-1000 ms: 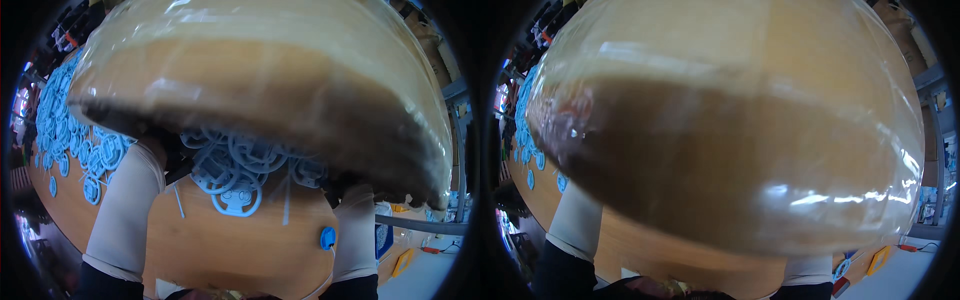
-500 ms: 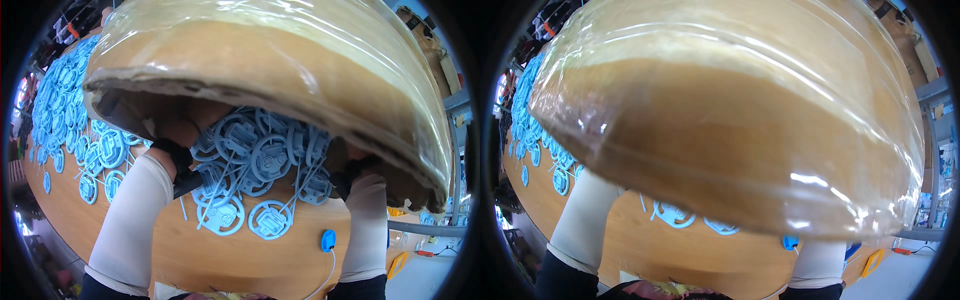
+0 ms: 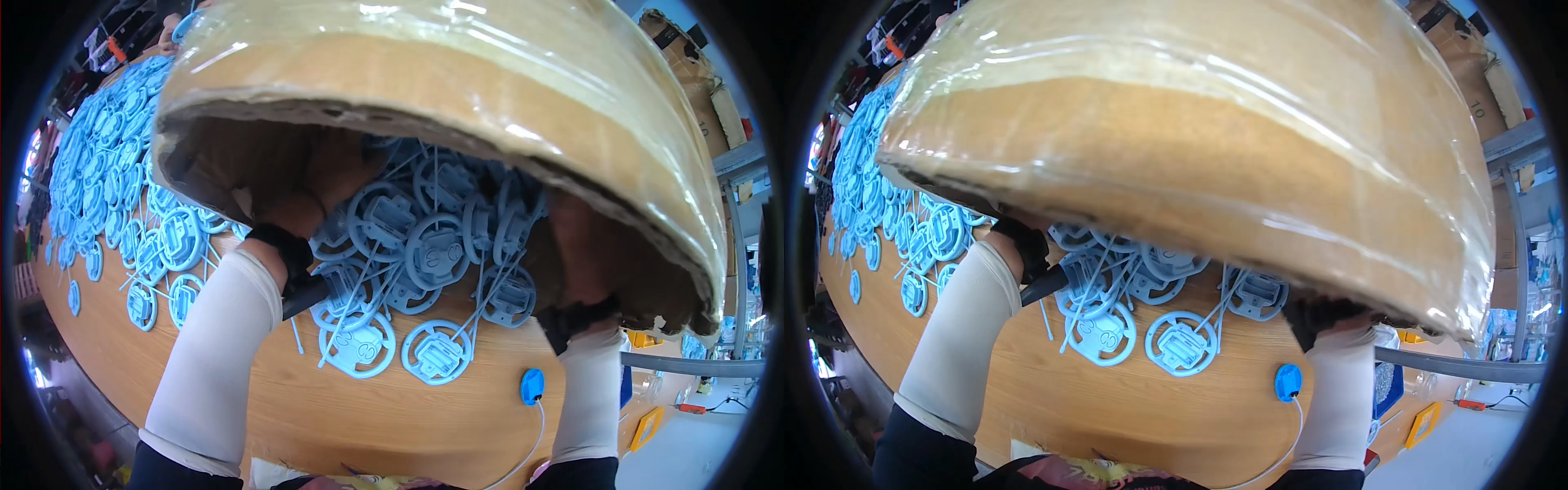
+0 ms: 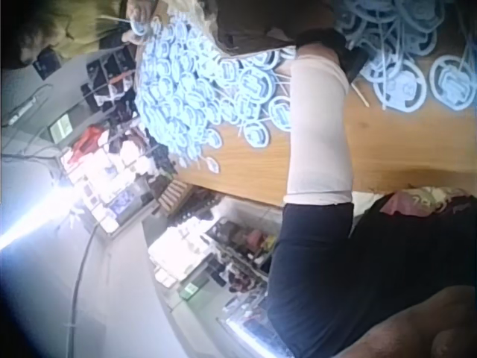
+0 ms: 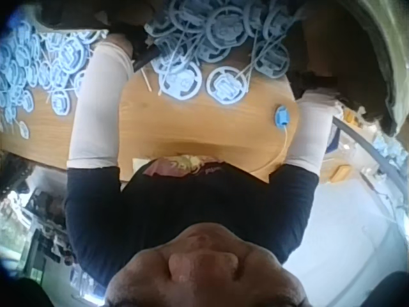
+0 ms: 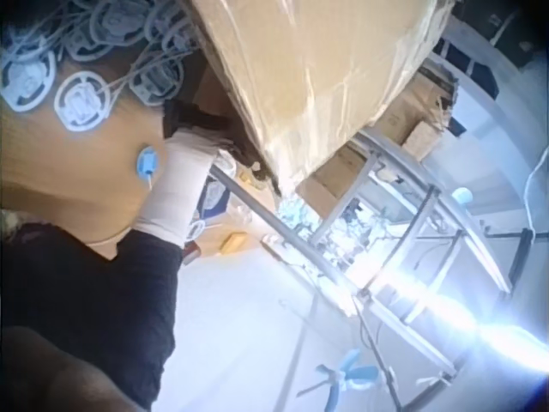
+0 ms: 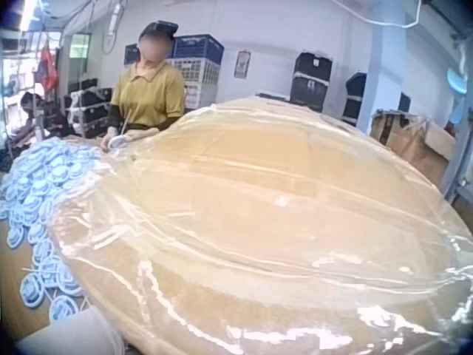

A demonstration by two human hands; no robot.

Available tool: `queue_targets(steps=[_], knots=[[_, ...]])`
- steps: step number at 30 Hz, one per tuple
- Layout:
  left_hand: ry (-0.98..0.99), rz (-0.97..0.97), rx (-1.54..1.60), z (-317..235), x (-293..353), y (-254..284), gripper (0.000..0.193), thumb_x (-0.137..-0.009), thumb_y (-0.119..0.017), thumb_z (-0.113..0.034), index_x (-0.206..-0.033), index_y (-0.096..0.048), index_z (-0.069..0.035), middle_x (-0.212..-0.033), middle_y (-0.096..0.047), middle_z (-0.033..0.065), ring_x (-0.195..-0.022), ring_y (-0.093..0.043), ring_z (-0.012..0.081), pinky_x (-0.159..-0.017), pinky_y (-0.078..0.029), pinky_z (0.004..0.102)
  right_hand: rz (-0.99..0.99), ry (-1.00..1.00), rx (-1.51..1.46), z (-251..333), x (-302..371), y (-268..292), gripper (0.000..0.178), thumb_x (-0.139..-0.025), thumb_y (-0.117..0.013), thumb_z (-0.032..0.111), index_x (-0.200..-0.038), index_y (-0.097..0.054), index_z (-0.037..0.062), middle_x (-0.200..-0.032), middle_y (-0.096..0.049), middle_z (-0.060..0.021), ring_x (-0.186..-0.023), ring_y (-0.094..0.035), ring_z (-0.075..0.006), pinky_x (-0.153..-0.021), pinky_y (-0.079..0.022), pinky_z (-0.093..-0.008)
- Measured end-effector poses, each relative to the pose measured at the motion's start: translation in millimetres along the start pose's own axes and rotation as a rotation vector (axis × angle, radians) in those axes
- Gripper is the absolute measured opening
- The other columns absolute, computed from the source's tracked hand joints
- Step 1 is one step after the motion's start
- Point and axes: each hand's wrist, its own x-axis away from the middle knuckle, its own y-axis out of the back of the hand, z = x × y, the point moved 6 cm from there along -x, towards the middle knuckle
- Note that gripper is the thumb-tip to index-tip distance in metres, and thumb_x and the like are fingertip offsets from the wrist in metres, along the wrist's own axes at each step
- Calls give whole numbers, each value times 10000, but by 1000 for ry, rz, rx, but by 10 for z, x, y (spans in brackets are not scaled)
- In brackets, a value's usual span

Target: The person repeatedly picks up light blue plastic circular components and white plastic sticks from a table. They insert the sticks into the center of the components and use a red-handled tool to press or secure the connection. The assembled units are placed back on the table.

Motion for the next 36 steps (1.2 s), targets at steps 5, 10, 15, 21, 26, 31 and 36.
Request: queue_targets(steps=[5, 10, 15, 21, 26, 31, 36], knots=[[16, 224, 300, -105, 505, 24, 804, -722, -626, -283, -1355, -223, 3, -1173, -444, 281, -1058, -446, 441, -930, -354, 468, -95, 88, -414, 363, 425, 428, 533, -859, -557, 298, -1283, -383, 27, -1207, -503, -138, -1109, -498, -284, -817, -473, -385], [58, 286, 279, -437, 862, 630, 662, -749, -633, -265, -1289, -364, 7, -1141, -463, 268, -1022, -472, 433, -882, -403, 449, -13, 570, -1608, 1444, 1336, 1353, 561, -861, -555, 346, -1284, -386, 19, -1213, -505, -152, -1096, -509, -304, -729, -502, -374], [-40, 5, 317, -514, 804, 1765, 513, -668, -713, -145, -1121, -507, -20, -1065, -493, 173, -985, -485, 339, -840, -423, 385, -154, 228, -1817, 1403, 1251, 1730, 441, -875, -529, 383, -1164, -465, 56, -901, -602, -117, -728, -596, -214, -505, -444, -263], [-12, -403, 247, 3, 80, 2313, 671, -691, -693, -134, -1270, -379, -3, -1178, -507, 194, -1045, -502, 361, -887, -393, 416, -203, -50, -1634, 1544, 1201, 1887, 240, -882, -536, 305, -991, -503, 95, -586, -489, -13, -420, -434, -88, -376, -344, -195], [161, 0, 191, 206, 455, 2492, 430, -744, -583, -44, -1171, -530, -39, -986, -616, 179, -916, -594, 331, -794, -468, 383, -54, 42, -1704, 1490, 1569, 1907, 238, -885, -526, 333, -917, -488, 100, -536, -449, 33, -380, -366, -45, -339, -259, -190], [2, -294, 245, 119, 405, 2715, 483, -711, -443, 82, -1144, -568, -89, -1026, -598, 192, -933, -580, 347, -791, -469, 389, -283, -22, -1185, 1199, 1245, 1311, 317, -894, -486, 393, -790, -567, 105, -511, -429, 43, -394, -376, -35, -343, -270, -175], [65, -247, 179, 371, -192, 2598, 497, -711, -436, 82, -1148, -563, -118, -966, -607, 202, -879, -592, 358, -774, -476, 392, -306, -87, -1216, 1460, 1343, 1803, 244, -879, -551, 322, -806, -546, 90, -516, -422, 44, -388, -367, -31, -328, -263, -177]])
